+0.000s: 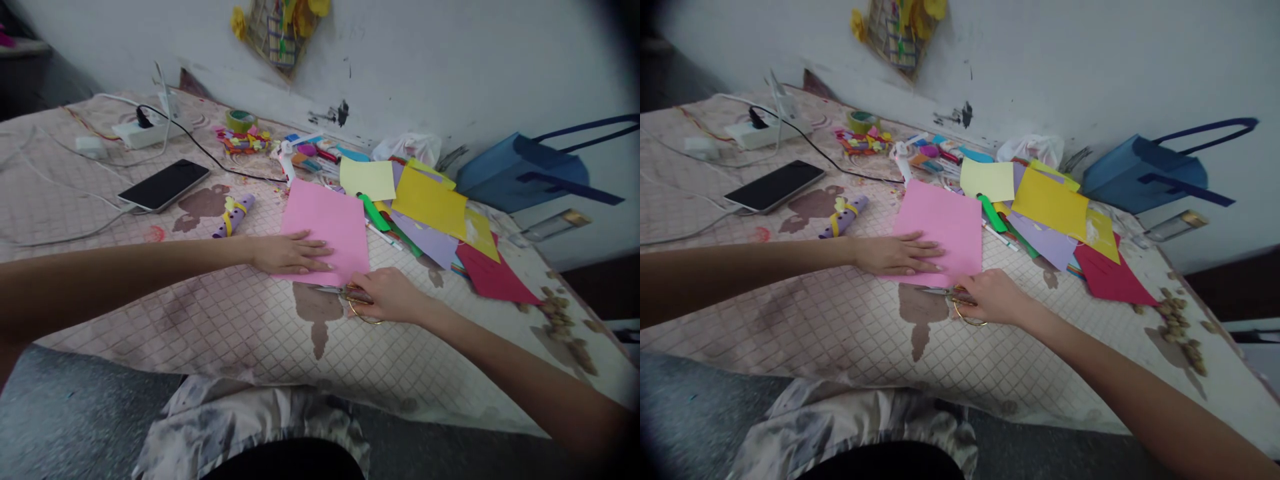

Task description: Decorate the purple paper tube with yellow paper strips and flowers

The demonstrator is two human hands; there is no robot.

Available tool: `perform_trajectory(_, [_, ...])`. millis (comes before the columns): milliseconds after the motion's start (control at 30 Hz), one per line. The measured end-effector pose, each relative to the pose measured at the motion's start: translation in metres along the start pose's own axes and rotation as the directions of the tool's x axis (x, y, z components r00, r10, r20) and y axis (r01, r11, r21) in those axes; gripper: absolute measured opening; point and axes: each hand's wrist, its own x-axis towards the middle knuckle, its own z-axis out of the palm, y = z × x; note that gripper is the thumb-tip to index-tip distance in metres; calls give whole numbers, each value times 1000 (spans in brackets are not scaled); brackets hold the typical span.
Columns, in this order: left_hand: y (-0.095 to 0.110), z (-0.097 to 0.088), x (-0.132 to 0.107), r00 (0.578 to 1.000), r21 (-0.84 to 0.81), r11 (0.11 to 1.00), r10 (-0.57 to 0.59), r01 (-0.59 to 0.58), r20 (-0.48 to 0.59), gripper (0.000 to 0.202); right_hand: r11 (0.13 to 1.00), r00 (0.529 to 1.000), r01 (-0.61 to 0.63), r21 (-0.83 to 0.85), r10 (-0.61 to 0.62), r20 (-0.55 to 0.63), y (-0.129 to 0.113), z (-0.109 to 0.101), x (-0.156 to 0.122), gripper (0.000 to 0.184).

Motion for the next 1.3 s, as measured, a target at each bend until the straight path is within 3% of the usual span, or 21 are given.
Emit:
perform_trajectory(433, [-2, -2, 1, 1000, -102, 995, 13, -13, 6, 42, 998, 999, 33, -52, -34, -25, 3, 5, -1, 45])
perform_trajectory(733, [-3, 0, 0, 998, -79, 996, 48, -50, -27, 43, 1000, 1000, 9, -10, -9, 3, -1, -2, 1, 44])
perform_trajectory(967, [-2, -2, 0, 999, -56, 998, 23, -22, 24, 44, 998, 999, 34, -44, -35, -16, -5, -1, 9, 42])
perform_trajectory(1300, [-1, -2, -1, 999, -114, 993, 21, -24, -33, 41, 999, 999, 30, -12, -30, -25, -5, -4, 9, 40])
